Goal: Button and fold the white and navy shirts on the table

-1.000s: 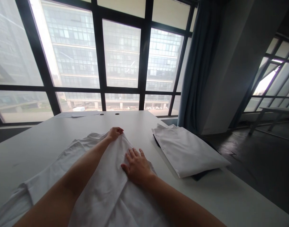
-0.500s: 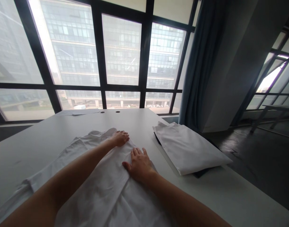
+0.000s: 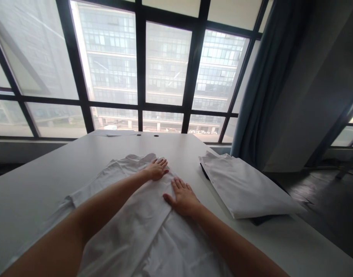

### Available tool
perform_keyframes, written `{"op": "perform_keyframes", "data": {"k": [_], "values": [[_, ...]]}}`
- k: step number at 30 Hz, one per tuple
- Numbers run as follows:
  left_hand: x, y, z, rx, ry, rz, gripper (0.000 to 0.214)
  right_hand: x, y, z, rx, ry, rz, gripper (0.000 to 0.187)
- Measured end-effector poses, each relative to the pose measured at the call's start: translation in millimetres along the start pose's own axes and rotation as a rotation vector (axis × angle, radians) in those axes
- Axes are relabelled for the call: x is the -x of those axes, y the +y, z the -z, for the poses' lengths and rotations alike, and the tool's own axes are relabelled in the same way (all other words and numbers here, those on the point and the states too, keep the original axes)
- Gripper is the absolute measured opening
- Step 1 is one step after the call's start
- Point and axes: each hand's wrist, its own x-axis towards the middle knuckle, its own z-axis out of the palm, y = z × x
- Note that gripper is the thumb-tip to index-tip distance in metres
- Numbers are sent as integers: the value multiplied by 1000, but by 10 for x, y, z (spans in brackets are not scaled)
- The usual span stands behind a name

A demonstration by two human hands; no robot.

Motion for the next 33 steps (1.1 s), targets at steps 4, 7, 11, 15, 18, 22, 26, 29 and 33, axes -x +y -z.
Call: {"op": "perform_keyframes", "data": {"k": [4, 7, 11, 15, 18, 22, 26, 29, 33], "values": [[797, -328, 59, -10, 11, 116, 63, -64, 30, -24, 34, -7, 4, 90], [1555, -755, -3, -25, -74, 407, 71, -171, 64, -18, 50, -14, -17, 90], [2248, -1189, -128, -6, -33, 543, 71, -406, 119, 9, 64, -37, -5, 89], [2268, -1375, -96, -12, -56, 491, 70, -743, 179, 22, 87, -61, 21, 88], [2028, -1507, -14, -13, -86, 476, 71, -1023, 243, 16, 114, -55, 10, 87], [1696, -1698, 23, 0, -105, 472, 74, -1332, 354, 15, 127, -32, -1, 85], [1459, -1718, 40, 22, -91, 492, 75, -1503, 434, 28, 159, 14, -29, 82], [1390, -1598, 91, -15, -103, 589, 75, -1509, 436, 33, 211, 86, -109, 76], [1459, -1384, 134, -44, -162, 627, 72, -1360, 329, 30, 247, 140, -33, 66]]}}
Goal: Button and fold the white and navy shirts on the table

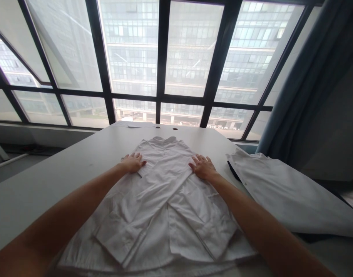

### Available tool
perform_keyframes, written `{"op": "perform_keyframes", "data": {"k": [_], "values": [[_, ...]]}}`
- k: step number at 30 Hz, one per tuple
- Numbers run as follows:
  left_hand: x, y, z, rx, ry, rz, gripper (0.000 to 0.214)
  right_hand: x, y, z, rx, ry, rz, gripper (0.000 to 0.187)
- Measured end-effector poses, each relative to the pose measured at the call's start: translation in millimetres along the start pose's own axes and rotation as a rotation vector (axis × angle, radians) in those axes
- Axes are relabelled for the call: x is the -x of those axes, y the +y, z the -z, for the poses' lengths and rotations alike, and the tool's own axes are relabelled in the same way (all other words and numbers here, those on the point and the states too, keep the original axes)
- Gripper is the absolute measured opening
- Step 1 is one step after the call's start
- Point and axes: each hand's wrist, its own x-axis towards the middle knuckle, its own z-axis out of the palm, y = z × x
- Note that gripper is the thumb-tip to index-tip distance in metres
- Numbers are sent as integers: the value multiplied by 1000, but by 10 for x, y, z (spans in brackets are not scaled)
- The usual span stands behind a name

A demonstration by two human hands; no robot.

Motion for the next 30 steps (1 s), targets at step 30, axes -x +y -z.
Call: {"op": "perform_keyframes", "data": {"k": [30], "values": [[1008, -378, -86, -43, 172, 191, 57, 1038, 196, 170, 44, 87, -383, 54]]}}
